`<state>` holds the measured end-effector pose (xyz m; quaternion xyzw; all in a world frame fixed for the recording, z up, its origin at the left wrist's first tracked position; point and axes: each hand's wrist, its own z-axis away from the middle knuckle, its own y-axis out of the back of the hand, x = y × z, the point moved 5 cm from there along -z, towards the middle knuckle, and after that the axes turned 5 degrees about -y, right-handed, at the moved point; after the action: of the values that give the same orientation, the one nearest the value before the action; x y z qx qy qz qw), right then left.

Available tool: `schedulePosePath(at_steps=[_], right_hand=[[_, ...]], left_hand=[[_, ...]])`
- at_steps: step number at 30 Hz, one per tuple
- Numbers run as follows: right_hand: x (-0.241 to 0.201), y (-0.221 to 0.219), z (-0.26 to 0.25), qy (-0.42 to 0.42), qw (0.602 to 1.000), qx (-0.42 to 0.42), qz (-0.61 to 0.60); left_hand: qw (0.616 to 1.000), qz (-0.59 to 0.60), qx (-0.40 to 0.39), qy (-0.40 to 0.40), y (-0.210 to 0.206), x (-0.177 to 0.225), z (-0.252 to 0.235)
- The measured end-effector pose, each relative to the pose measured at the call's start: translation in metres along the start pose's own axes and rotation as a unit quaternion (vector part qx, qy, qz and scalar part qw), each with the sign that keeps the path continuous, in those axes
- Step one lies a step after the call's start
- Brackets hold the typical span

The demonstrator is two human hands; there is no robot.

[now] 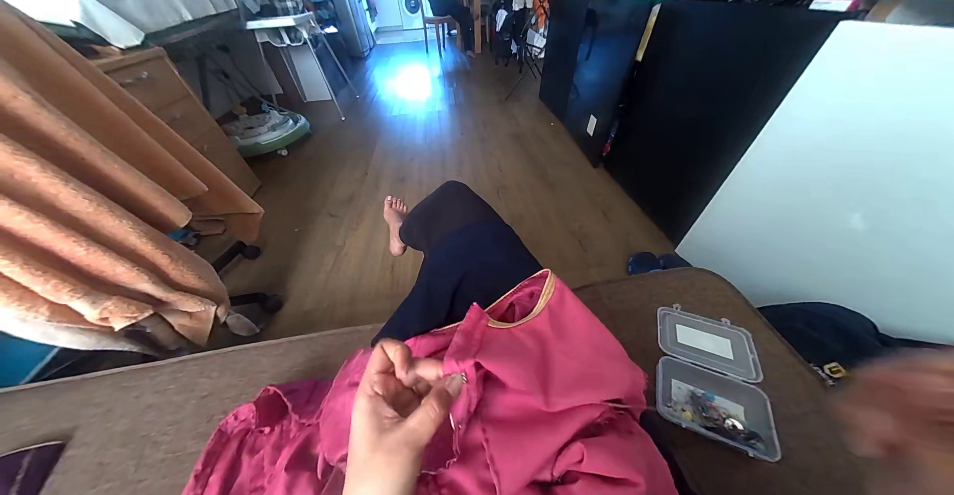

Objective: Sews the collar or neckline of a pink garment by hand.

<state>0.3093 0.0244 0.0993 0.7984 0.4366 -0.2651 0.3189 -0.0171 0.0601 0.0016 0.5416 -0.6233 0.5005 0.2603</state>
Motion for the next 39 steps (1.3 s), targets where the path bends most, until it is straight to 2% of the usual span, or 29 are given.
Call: schedulePosePath(at_steps=[2,4,6,8,22,30,33,36,37,39], right_hand=[[-0.004,-0.048,0.016,0.012,0.993,-0.113,-0.024],[-0.017,-0.091,0.033,0.025,0.983,-0.171,-0.063],[-0.028,-0.117,0.045,0.040,0.978,-0.187,-0.087],[-0.030,-0.129,0.051,0.060,0.980,-0.178,-0.059],[-0.020,-0.140,0.055,-0.008,0.972,-0.194,-0.132],[-0.019,-0.135,0.051,0.020,0.975,-0.189,-0.111],[-0.013,-0.136,0.049,-0.014,0.966,-0.197,-0.167],[-0.010,-0.139,0.050,-0.075,0.940,-0.219,-0.253],[-0.011,-0.139,0.049,-0.069,0.941,-0.222,-0.248],[-0.018,-0.136,0.046,0.000,0.964,-0.208,-0.166]], left_hand=[[0.998,0.036,-0.044,0.030,-0.008,0.002,0.005],[0.994,0.062,-0.071,0.047,-0.014,0.005,0.010],[0.992,0.072,-0.087,0.053,-0.018,0.008,0.013],[0.991,0.079,-0.099,0.050,-0.020,0.012,0.015],[0.988,0.115,-0.075,0.071,-0.022,0.014,0.019],[0.984,0.116,-0.106,0.083,-0.022,0.016,0.019],[0.976,0.142,-0.132,0.104,-0.027,0.015,0.021],[0.969,0.161,-0.149,0.111,-0.031,0.013,0.024],[0.971,0.156,-0.151,0.106,-0.033,0.013,0.025],[0.978,0.128,-0.140,0.083,-0.034,0.013,0.026]])
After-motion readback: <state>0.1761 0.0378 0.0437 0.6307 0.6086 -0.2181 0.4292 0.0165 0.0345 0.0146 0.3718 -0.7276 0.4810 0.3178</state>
